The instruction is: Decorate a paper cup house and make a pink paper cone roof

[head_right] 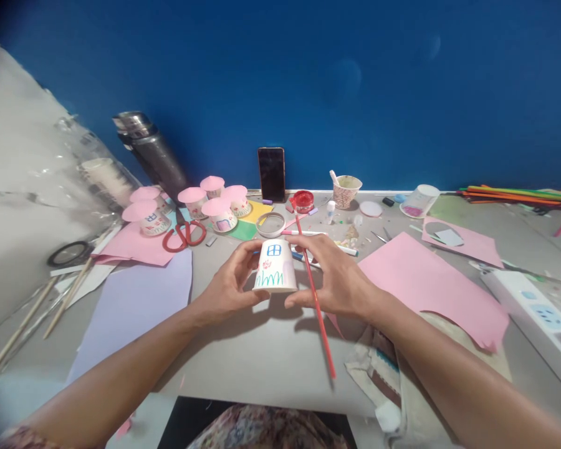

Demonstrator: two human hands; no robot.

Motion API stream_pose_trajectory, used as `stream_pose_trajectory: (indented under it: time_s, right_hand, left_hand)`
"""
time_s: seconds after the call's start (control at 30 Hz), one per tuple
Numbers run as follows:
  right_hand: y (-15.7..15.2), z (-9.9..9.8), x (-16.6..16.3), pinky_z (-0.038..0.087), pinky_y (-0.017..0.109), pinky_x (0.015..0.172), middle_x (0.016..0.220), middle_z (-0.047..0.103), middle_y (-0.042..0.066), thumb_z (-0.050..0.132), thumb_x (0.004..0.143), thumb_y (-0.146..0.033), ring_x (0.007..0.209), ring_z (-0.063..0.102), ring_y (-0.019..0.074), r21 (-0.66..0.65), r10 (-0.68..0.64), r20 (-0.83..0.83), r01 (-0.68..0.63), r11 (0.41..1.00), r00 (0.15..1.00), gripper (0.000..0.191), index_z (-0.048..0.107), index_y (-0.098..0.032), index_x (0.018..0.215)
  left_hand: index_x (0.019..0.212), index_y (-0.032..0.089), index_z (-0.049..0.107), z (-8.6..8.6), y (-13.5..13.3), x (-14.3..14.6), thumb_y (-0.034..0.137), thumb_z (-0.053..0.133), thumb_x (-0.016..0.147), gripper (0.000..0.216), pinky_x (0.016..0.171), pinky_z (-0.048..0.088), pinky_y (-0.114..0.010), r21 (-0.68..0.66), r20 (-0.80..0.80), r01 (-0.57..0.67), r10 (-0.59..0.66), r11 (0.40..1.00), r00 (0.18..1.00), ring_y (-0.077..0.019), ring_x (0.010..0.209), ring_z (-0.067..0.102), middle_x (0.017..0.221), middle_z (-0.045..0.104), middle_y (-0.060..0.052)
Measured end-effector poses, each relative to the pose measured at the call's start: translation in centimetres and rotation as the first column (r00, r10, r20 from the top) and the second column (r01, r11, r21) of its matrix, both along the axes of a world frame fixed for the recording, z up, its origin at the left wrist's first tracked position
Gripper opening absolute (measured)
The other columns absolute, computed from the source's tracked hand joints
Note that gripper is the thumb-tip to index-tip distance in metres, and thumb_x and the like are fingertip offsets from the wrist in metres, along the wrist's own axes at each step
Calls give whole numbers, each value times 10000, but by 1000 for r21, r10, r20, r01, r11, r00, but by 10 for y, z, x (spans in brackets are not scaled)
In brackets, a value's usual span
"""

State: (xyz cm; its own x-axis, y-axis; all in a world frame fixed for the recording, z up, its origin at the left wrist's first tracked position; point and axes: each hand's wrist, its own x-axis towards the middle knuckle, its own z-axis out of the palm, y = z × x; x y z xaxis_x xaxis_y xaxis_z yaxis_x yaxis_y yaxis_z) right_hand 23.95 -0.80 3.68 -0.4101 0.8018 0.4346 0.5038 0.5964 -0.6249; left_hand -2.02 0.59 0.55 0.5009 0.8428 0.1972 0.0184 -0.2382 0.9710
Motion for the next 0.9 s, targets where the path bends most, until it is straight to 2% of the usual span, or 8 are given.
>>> stream_pose_trajectory:
  time_s: [0.13, 0.27, 0.43, 0.57, 0.67, 0.77, 0.9]
  right_hand:
    - [1, -5, -3, 586, 524, 943, 1350, 700, 145, 925, 730, -512, 1201, 660, 372, 57, 6, 36, -8, 998, 999, 811, 577, -281, 1426]
    - [3, -5, -1, 571, 552, 972, 1384, 692, 147, 931, 727, -464, 1229, 648, 383, 4, 32, 36, -32, 999, 999, 762, 614, -280, 1396]
    - [13, -1, 13, 580, 495, 970, 1370, 705, 146, 922, 735, -502, 1214, 685, 345, -194, 8, -276, -64, 979, 961, 735, 646, -254, 1369]
    - [22, -6, 20, 552, 499, 1016, 1416, 685, 147, 948, 709, -491, 1293, 651, 351, -253, 11, -443, -137, 958, 897, 781, 622, -273, 1385]
    - [23, -14, 16, 547, 505, 1021, 1435, 666, 143, 947, 708, -501, 1310, 633, 364, -252, 25, -401, -136, 958, 916, 785, 612, -295, 1388]
    - [19, -21, 9, 531, 528, 1055, 1427, 656, 138, 929, 733, -494, 1317, 618, 377, -203, 12, -258, -67, 977, 966, 760, 612, -295, 1395]
    - [13, -26, 2, 552, 527, 1036, 1398, 660, 134, 908, 749, -511, 1272, 636, 371, -121, 16, -120, -30, 992, 993, 765, 594, -294, 1412]
  left_hand:
    - [1463, 338, 478, 2, 0, -1, 264, 870, 779, 792, 1188, 417, -534, 23, -47, 42, -41, 999, 998, -343, 1464, 478, 1568, 499, -100]
    - [1519, 337, 446, 2, 2, -4, 376, 914, 733, 916, 1198, 390, -559, 31, -84, 48, -45, 998, 995, -383, 1502, 415, 1626, 425, -119]
    - [1600, 371, 320, -4, 4, -7, 432, 933, 718, 1075, 1192, 391, -546, 24, 35, 33, -34, 999, 999, -374, 1508, 389, 1612, 400, -127]
    - [1596, 368, 312, -6, 5, -8, 446, 935, 718, 1080, 1195, 370, -573, 10, 45, 20, -20, 1000, 999, -385, 1514, 376, 1591, 418, -140]
    - [1593, 361, 317, -5, 5, -7, 465, 935, 712, 1081, 1193, 373, -576, 20, 52, 12, -13, 1000, 999, -396, 1524, 358, 1612, 405, -142]
    - [1596, 360, 319, -2, 3, -7, 488, 919, 722, 1068, 1184, 397, -571, 44, 36, 10, -12, 999, 999, -394, 1516, 370, 1622, 392, -134]
    - [1580, 358, 355, 3, 0, -6, 470, 908, 728, 1022, 1186, 403, -563, 110, -91, -23, 33, 994, 995, -381, 1489, 405, 1608, 394, -119]
